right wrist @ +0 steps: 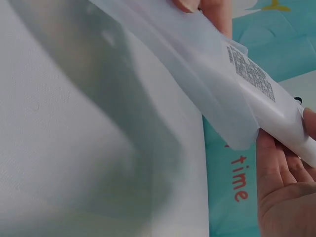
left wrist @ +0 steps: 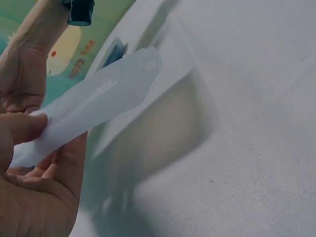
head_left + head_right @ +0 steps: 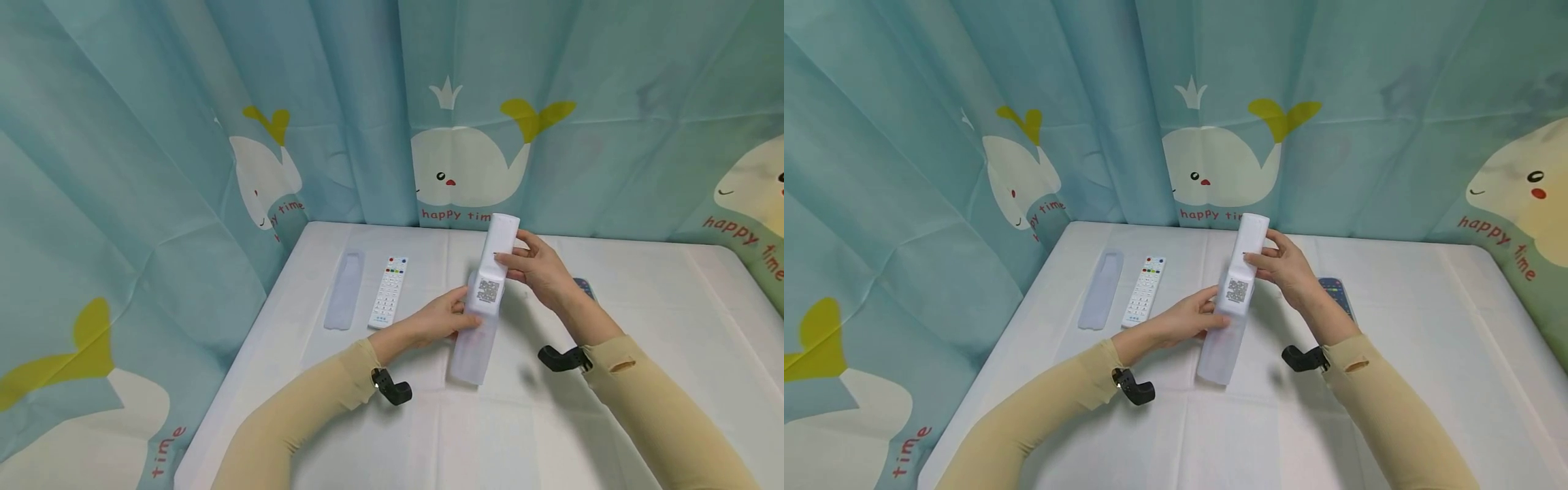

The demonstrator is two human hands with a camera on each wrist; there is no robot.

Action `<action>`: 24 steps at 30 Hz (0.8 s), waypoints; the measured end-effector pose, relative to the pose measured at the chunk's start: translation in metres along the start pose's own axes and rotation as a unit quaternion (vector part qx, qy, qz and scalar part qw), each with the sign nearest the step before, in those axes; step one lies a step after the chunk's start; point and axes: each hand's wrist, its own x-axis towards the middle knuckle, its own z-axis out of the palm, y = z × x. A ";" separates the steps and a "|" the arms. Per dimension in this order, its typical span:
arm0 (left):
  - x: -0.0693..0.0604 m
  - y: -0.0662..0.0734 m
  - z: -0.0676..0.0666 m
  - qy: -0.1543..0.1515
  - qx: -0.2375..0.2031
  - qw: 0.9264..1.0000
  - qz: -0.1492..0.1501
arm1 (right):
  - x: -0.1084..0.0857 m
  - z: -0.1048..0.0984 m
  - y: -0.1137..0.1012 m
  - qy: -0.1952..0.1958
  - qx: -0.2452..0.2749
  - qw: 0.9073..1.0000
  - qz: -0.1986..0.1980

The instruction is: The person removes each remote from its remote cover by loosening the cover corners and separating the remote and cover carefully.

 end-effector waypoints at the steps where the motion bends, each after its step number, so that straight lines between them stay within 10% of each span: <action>1: 0.000 0.000 0.000 0.006 0.000 1.000 -0.001 | 0.000 -0.001 0.001 -0.002 -0.002 1.000 0.000; 24: -0.004 -0.003 -0.003 -0.016 -0.020 1.000 -0.003 | 0.001 -0.006 -0.004 -0.022 -0.049 0.999 0.006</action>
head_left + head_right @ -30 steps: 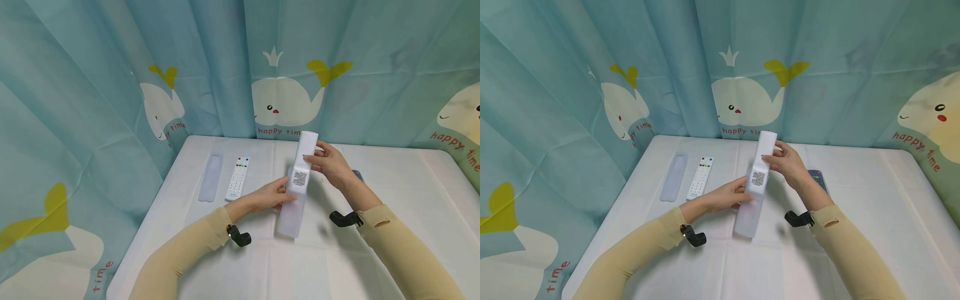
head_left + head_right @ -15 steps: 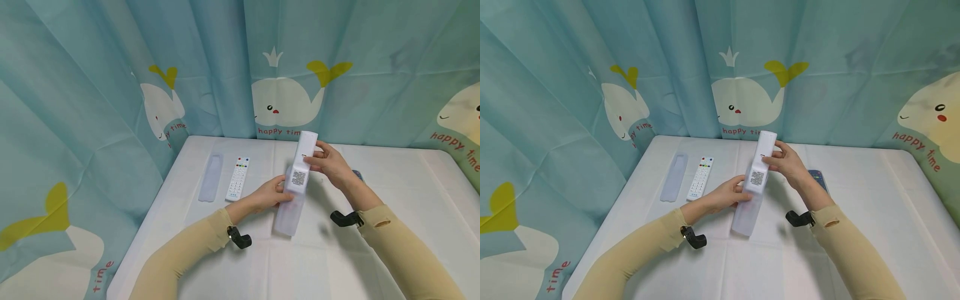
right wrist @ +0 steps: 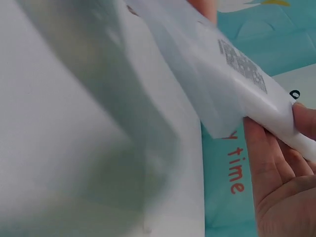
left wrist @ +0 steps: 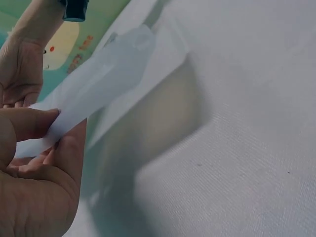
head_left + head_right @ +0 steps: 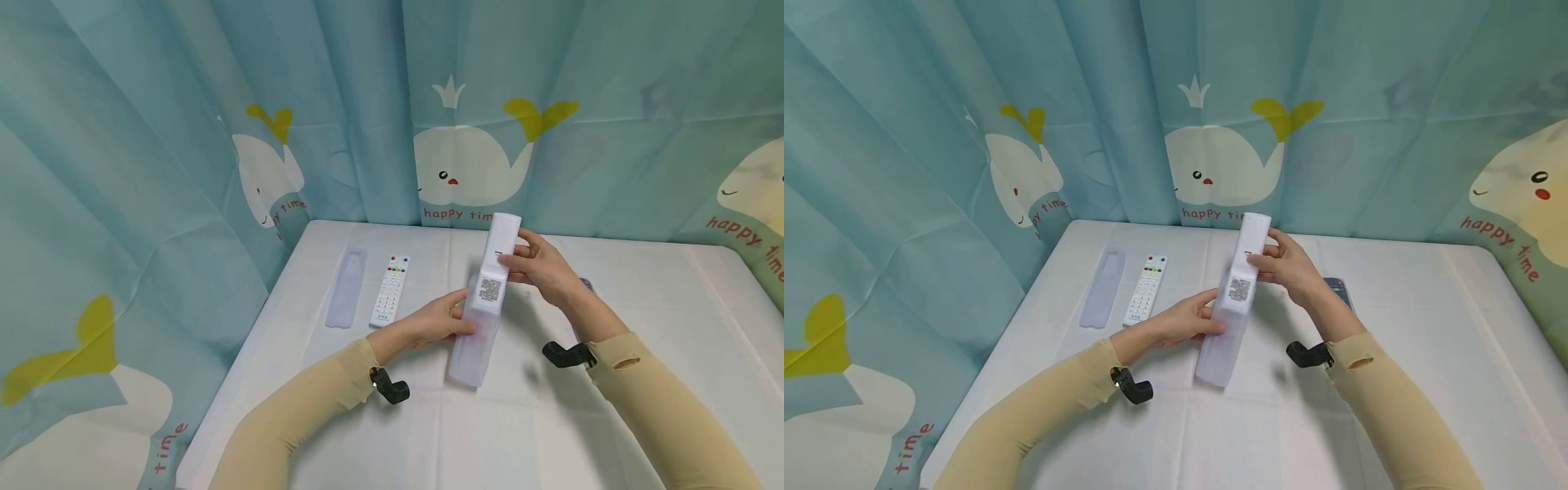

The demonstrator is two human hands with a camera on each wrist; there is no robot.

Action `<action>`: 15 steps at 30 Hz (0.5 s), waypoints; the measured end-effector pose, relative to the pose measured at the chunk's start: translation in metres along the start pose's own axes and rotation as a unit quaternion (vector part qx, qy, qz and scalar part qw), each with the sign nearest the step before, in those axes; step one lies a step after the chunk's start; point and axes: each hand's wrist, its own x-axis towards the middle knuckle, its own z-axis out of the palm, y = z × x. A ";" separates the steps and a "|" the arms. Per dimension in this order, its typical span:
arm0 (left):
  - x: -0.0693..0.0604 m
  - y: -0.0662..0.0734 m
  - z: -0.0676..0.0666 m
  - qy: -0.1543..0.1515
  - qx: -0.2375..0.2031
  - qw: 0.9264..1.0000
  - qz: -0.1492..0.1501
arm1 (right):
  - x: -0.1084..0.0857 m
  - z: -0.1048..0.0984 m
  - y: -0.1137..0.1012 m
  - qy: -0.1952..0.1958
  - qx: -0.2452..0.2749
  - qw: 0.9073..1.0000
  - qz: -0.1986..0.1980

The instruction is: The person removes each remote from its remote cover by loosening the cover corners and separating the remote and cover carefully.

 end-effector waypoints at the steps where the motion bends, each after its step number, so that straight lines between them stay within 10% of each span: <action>1: 0.000 0.000 0.000 0.001 0.002 1.000 -0.003 | 0.000 -0.001 0.000 0.005 -0.004 1.000 -0.002; 15: 0.002 -0.003 -0.003 0.009 -0.029 0.999 -0.013 | -0.001 -0.018 -0.014 0.104 0.101 0.987 -0.073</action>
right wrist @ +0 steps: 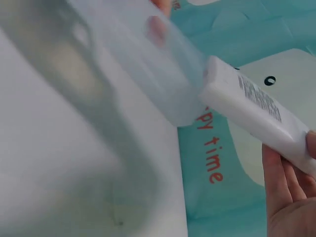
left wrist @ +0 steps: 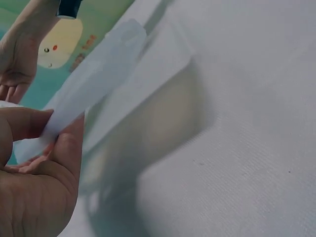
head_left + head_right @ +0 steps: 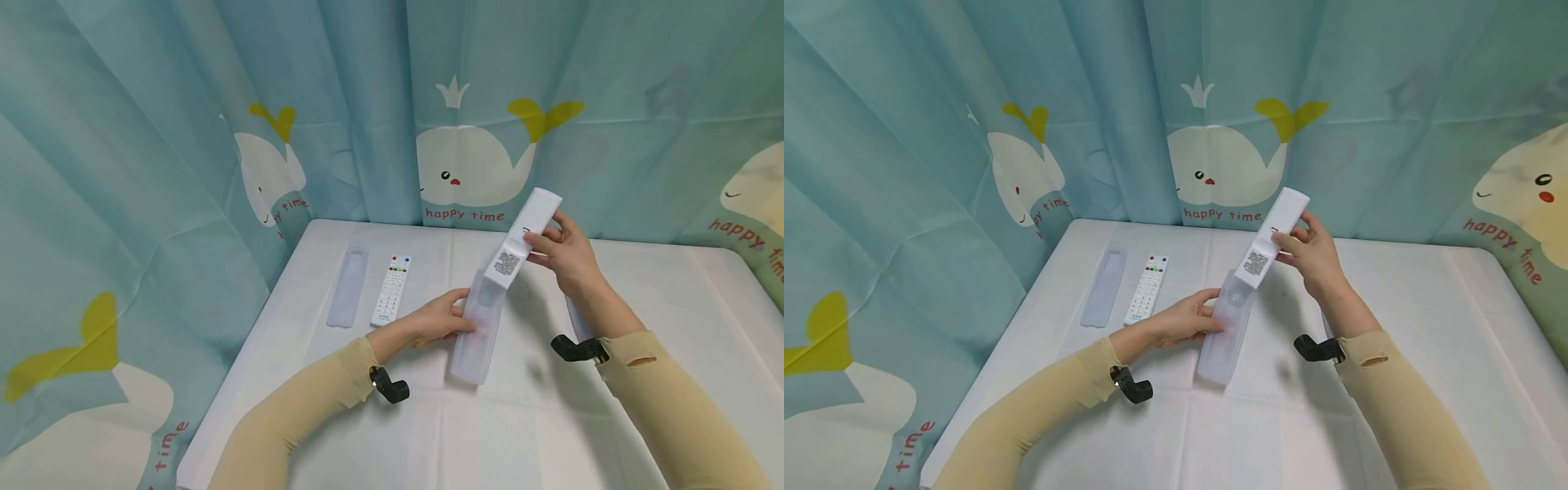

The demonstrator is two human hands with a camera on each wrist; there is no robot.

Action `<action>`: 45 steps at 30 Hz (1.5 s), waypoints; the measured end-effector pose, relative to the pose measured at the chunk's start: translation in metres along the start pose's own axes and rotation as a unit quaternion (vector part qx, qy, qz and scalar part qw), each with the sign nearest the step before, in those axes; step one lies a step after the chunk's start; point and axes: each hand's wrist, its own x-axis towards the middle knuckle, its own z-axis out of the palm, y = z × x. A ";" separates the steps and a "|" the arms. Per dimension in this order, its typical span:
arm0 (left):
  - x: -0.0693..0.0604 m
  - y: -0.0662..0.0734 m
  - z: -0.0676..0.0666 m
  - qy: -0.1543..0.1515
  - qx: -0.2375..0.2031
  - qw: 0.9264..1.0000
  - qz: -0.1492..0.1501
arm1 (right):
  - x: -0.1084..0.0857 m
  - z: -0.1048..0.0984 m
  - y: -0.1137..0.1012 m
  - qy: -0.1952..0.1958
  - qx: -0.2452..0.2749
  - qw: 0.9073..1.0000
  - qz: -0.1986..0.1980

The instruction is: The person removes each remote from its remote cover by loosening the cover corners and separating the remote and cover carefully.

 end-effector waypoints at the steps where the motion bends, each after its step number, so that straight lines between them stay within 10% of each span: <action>1: 0.000 0.000 0.000 0.000 0.000 1.000 -0.003 | 0.000 -0.001 -0.001 0.009 0.002 1.000 -0.006; 45: -0.009 0.002 -0.015 0.035 -0.013 0.999 -0.015 | -0.007 -0.005 0.018 -0.014 -0.201 0.979 -0.040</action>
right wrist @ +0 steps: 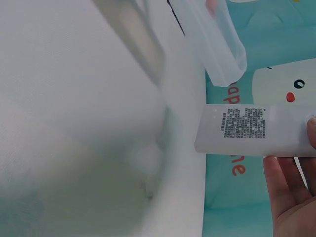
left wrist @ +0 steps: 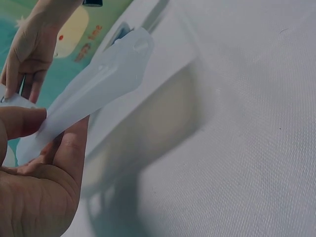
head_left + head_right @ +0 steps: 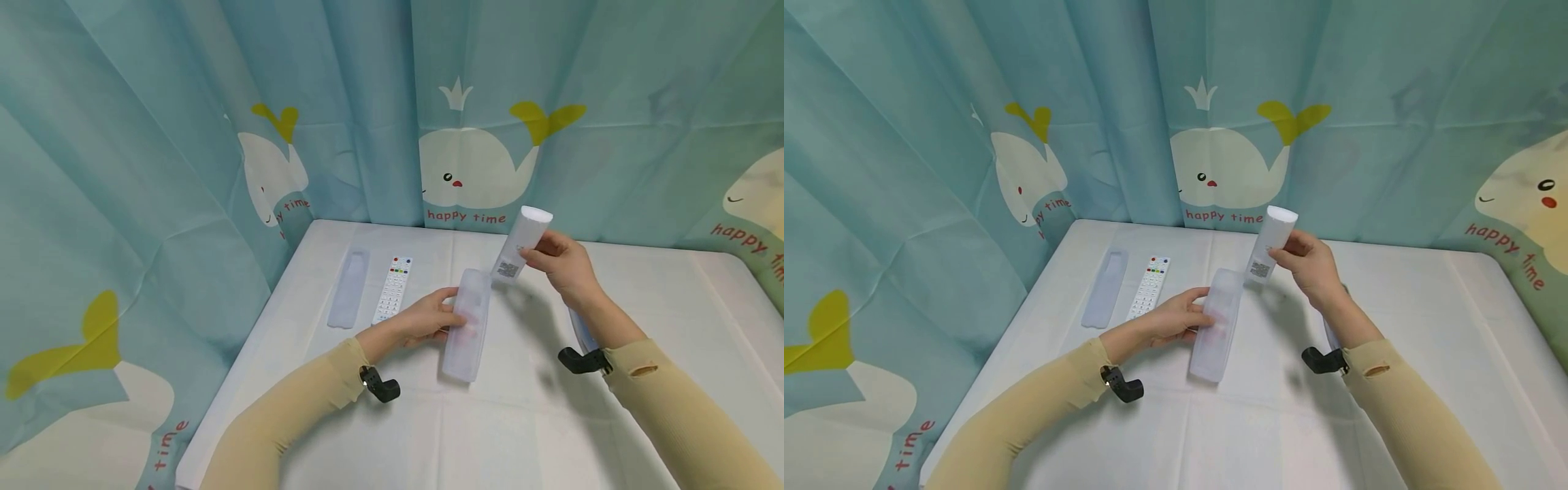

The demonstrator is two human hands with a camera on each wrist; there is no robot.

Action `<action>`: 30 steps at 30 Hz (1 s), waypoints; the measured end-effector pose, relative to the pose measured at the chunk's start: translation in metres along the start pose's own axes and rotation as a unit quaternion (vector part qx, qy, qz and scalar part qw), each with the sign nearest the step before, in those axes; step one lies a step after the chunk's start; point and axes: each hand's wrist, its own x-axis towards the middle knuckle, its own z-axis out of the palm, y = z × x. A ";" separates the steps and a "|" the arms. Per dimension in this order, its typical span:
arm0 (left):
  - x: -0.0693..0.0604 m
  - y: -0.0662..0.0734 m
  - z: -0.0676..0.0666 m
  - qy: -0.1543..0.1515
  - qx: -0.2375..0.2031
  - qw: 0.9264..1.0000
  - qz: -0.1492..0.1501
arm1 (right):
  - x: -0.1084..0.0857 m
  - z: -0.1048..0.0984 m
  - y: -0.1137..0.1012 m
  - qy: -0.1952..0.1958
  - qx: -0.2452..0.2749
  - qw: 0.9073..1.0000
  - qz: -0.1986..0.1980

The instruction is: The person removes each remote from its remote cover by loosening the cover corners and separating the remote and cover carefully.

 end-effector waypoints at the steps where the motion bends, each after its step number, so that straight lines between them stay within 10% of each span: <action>1: 0.000 0.000 -0.001 0.001 0.002 1.000 0.000 | 0.000 0.001 0.000 -0.002 0.001 1.000 -0.002; 30: -0.005 0.003 -0.017 0.031 -0.002 1.000 0.000 | -0.003 0.013 0.004 -0.035 -0.117 0.993 0.001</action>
